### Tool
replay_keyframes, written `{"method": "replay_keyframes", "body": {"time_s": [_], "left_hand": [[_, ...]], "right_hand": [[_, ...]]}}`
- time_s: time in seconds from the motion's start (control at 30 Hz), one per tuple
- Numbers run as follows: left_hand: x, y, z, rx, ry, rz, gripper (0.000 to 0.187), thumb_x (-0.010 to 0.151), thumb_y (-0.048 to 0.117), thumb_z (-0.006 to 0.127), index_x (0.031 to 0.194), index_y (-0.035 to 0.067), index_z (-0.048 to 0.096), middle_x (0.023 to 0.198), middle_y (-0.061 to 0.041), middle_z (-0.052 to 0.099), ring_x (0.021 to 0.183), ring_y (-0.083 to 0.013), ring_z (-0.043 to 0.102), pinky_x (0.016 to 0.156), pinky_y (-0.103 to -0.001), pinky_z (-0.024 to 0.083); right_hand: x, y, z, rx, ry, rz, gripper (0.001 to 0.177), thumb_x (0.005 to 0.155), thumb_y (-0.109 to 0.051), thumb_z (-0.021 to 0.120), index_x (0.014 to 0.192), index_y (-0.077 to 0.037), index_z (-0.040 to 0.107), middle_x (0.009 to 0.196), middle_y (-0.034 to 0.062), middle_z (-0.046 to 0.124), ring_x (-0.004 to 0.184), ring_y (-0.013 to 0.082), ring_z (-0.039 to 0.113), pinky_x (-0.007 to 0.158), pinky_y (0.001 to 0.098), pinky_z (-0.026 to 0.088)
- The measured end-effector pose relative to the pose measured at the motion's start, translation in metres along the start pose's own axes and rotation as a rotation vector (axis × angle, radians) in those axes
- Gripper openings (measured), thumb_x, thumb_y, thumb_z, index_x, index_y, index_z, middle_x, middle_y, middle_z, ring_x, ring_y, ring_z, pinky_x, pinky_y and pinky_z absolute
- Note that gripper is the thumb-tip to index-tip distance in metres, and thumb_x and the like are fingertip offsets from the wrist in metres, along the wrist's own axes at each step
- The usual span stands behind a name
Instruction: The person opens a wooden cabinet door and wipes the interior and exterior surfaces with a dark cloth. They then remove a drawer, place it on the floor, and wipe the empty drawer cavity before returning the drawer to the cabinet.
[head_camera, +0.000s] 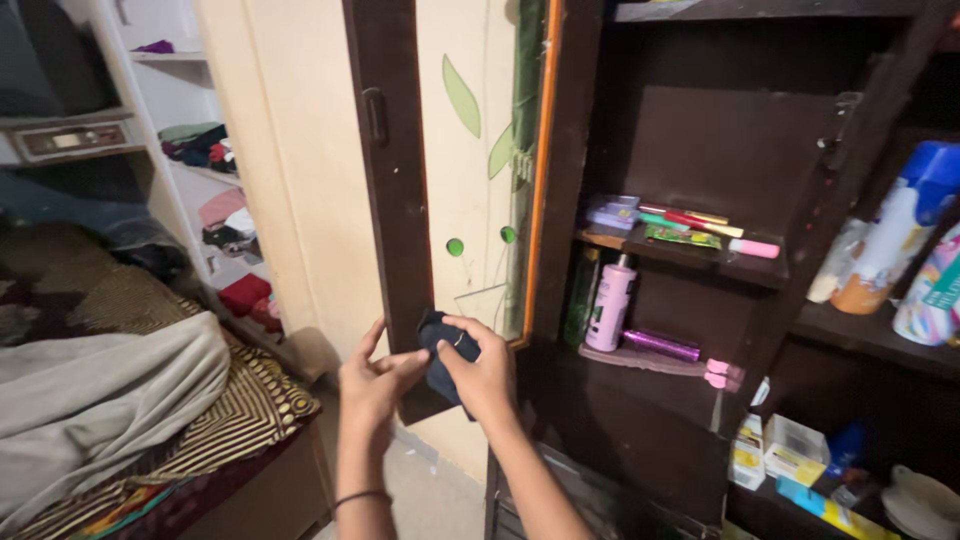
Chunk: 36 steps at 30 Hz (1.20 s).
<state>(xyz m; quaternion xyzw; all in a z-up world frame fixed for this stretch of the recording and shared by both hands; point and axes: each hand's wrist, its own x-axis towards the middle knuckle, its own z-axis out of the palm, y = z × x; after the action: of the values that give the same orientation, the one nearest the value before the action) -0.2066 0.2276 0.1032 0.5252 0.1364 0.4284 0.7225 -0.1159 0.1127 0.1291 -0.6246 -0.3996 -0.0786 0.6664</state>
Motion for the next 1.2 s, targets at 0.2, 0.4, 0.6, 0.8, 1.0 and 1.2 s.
{"method": "replay_keyframes", "body": {"time_s": [0.2,0.4,0.6,0.8,1.0,1.2], "left_hand": [[-0.018,0.026,-0.027,0.236,-0.185,-0.174,0.069,0.080,-0.003,0.079,0.145,0.000,0.055,0.083,-0.015,0.078,0.072,-0.0174,0.071,0.073,-0.030,0.057],[-0.029,0.037,-0.001,0.234,-0.511,-0.267,0.039,0.079,-0.001,0.076,0.118,-0.005,0.076,0.086,-0.011,0.082,0.076,-0.0155,0.075,0.075,-0.028,0.060],[-0.041,0.024,0.066,0.321,-0.656,-0.251,0.022,0.082,0.004,0.078,0.101,-0.005,0.083,0.082,-0.010,0.082,0.073,-0.0137,0.073,0.075,-0.029,0.061],[-0.049,-0.001,0.125,0.291,-0.730,-0.256,0.020,0.083,0.005,0.076,0.098,-0.007,0.083,0.083,-0.010,0.081,0.074,-0.0138,0.075,0.075,-0.029,0.060],[-0.061,-0.042,0.191,0.243,-0.764,-0.132,0.022,0.086,0.007,0.076,0.103,-0.007,0.081,0.085,-0.011,0.081,0.075,-0.0124,0.073,0.073,-0.027,0.060],[-0.097,-0.077,0.263,0.202,-0.393,0.055,0.024,0.087,0.012,0.078,0.106,-0.001,0.081,0.083,-0.009,0.080,0.071,-0.0100,0.069,0.069,-0.026,0.057]], "right_hand": [[-0.022,-0.052,-0.032,-0.136,0.018,0.112,0.032,0.077,-0.013,0.076,0.109,-0.010,0.077,0.096,0.0125,0.079,0.092,0.0212,0.078,0.084,0.0313,0.057],[-0.027,-0.094,-0.089,-0.236,0.153,0.039,0.031,0.075,-0.012,0.077,0.106,-0.010,0.078,0.097,0.0109,0.078,0.092,0.0214,0.077,0.083,0.0313,0.057],[-0.039,-0.100,-0.140,-0.341,0.333,0.055,0.034,0.075,-0.014,0.078,0.109,-0.010,0.076,0.099,0.0101,0.078,0.092,0.0206,0.077,0.083,0.0316,0.056],[-0.049,-0.094,-0.186,-0.385,0.437,0.183,0.034,0.076,-0.017,0.079,0.110,-0.011,0.075,0.093,0.0109,0.080,0.086,0.0197,0.078,0.080,0.0321,0.058],[-0.059,-0.078,-0.225,-0.552,0.602,0.006,0.032,0.077,-0.014,0.078,0.109,-0.009,0.075,0.097,0.0122,0.073,0.092,0.0275,0.073,0.081,0.0361,0.055],[-0.036,-0.033,-0.257,-0.626,0.764,-0.090,0.031,0.081,-0.012,0.076,0.111,-0.009,0.072,0.103,0.0139,0.069,0.098,0.0334,0.070,0.086,0.0409,0.055]]}}
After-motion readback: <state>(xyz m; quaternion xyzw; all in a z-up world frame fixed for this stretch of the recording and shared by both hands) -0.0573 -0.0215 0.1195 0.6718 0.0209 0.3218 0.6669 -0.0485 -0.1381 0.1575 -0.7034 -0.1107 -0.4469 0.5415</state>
